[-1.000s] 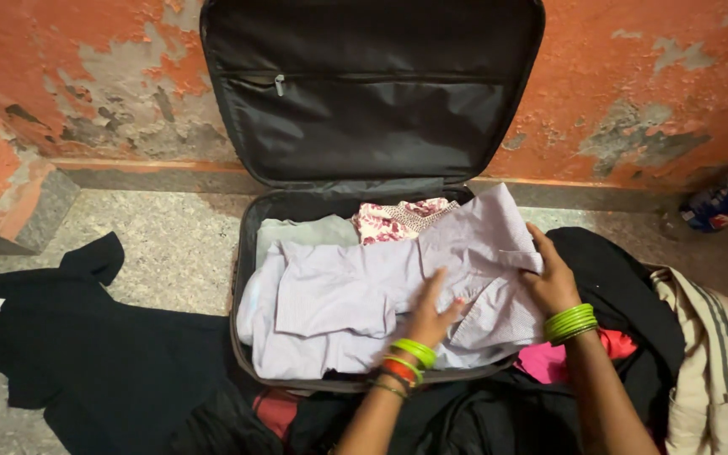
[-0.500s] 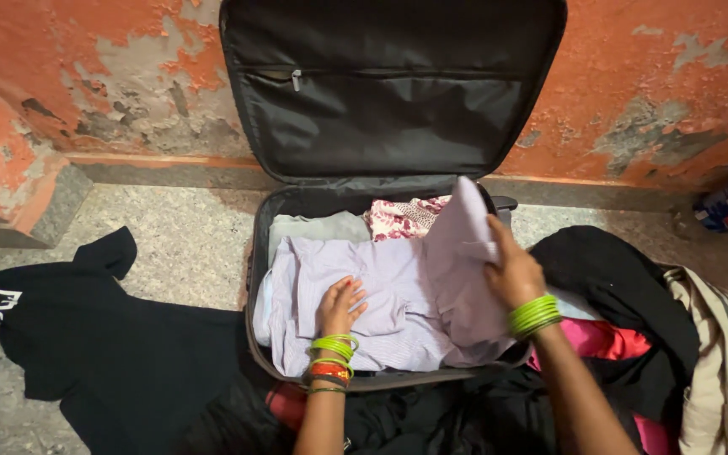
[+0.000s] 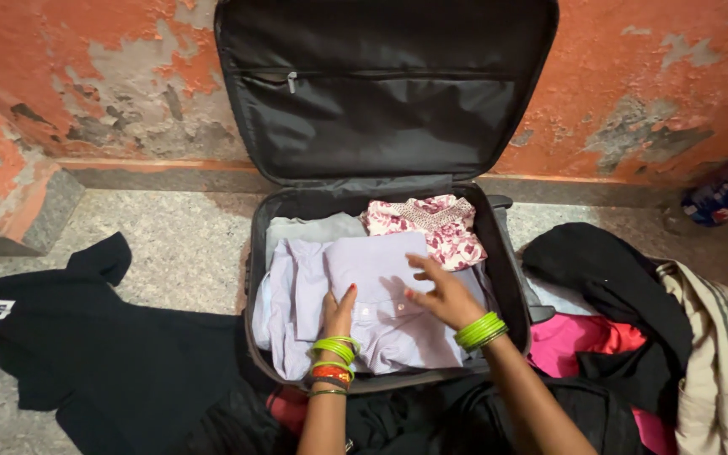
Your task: The person folds a floral-patterned cloth and a light-colored shirt, then places them into an open suitcase. The person continues to adjust and arrange the folded clothes inside the suitcase.
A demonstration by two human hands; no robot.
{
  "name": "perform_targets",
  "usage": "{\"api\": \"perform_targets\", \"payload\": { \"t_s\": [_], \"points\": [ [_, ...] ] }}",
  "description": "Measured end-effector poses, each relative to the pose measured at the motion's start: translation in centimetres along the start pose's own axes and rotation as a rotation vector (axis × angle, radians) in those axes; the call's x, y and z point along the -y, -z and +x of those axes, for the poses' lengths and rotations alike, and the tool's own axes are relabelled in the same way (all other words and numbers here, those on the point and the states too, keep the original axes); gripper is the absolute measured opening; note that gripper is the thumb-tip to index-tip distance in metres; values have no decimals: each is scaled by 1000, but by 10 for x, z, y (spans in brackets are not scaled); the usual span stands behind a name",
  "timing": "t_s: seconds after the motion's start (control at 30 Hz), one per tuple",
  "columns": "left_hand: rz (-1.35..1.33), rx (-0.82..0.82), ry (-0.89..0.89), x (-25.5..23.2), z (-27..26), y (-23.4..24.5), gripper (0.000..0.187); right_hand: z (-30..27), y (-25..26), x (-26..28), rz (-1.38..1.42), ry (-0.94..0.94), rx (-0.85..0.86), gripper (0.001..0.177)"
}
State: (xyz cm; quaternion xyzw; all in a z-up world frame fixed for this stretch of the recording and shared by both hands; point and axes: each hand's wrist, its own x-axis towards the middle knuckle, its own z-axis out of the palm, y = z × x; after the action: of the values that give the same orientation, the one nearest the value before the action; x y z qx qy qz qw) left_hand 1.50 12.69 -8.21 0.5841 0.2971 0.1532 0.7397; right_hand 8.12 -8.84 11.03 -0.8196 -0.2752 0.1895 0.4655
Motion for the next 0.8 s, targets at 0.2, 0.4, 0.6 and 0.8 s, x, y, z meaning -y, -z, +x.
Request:
{"api": "perform_targets", "payload": {
  "t_s": [0.2, 0.4, 0.6, 0.8],
  "points": [
    [48, -36, -53, 4, 3, -5, 83, -33, -39, -70, -645, 32, 393, 99],
    [93, 8, 23, -35, -18, -6, 80, -40, -53, -73, -670, 2, 378, 107],
    [-691, 388, 166, -66, -38, -10, 72, -42, -56, -68, -622, -31, 223, 124],
    [-692, 503, 255, -54, -36, -7, 60, -17, -66, -99, -287, 129, -164, 81]
  ]
}}
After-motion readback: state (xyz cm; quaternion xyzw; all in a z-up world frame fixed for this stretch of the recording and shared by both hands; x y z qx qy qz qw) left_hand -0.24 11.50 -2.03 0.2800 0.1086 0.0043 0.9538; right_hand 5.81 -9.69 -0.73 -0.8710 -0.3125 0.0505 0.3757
